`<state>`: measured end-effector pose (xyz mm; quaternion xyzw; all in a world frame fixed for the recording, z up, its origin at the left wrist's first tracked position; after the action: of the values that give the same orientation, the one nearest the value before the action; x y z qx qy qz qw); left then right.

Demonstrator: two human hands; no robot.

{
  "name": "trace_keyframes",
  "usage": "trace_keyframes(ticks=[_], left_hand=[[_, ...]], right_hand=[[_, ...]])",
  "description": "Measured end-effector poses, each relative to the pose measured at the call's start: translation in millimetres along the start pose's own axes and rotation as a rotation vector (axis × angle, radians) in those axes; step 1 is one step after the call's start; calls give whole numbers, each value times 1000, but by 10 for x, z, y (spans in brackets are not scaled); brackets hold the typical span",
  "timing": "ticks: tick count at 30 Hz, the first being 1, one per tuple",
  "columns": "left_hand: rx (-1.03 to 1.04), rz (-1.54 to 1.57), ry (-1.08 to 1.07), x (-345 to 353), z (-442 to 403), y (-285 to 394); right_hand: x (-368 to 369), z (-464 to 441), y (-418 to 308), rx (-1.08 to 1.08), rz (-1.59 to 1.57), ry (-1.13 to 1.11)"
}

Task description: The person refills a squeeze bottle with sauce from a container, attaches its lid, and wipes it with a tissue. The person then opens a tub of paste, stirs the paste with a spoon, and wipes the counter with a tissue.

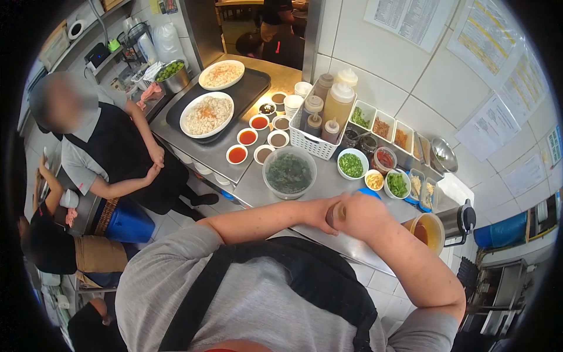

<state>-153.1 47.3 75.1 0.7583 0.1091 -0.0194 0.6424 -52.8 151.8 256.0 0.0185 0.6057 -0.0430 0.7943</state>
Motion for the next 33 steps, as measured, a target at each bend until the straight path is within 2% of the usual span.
trace_keyframes(ticks=[3, 6, 7, 9, 12, 15, 16, 17, 18, 19, 22, 24, 25, 27, 28, 30, 31, 33], left_hand=[[21, -89, 7, 9, 24, -1], [60, -43, -27, -39, 28, 16], [68, -2, -45, -46, 35, 58], [-55, -37, -22, -26, 45, 189], [-145, -69, 31, 45, 88, 325], [-78, -48, 97, 59, 77, 236], [-42, -30, 114, 68, 75, 205], [-116, -119, 73, 62, 73, 167], [-103, -141, 121, 103, 46, 139], [-88, -164, 168, 144, 29, 90], [-40, -236, 318, 249, 35, -81], [-3, -281, 437, 306, 55, -143], [-28, -339, 353, 249, 72, 38], [-78, -454, 179, 2, 143, 411], [-17, -437, 182, -44, 118, 448], [101, -396, 191, -92, 87, 485], [85, -263, 132, -100, 58, 384], [56, 21, 16, -13, -15, 165]], right_hand=[[23, -106, 6, 230, 39, -98], [100, 94, 98, -370, -163, 287], [121, 97, 98, -195, -166, 252], [176, 97, -5, 153, -185, 169], [253, 92, 76, 303, -136, 95], [249, 226, 169, -38, -427, 477], [305, 201, 192, 21, -395, 439], [391, 148, 180, 80, -362, 399], [462, 107, 157, 140, -331, 359], [485, 92, 125, 200, -274, 440], [385, 51, 117, 361, -313, 226], [489, 58, 207, 195, -320, 412], [520, 61, 260, 108, -321, 506], [452, 116, 350, -15, -356, 422], [429, 135, 374, -78, -371, 375], [436, 107, 385, -228, -375, 434], [442, 85, 369, -302, -378, 458], [511, 25, 296, -113, -368, 374]])
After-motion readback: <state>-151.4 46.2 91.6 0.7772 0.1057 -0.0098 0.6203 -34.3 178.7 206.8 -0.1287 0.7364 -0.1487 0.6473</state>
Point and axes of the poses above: each hand's wrist, its own z-axis away from the middle knuckle, its own x-axis out of the palm, y = z × x, the point moved 1 cm from there along -z, towards the middle knuckle, and after that the axes turned 7 degrees about x, right-handed, at the moved point
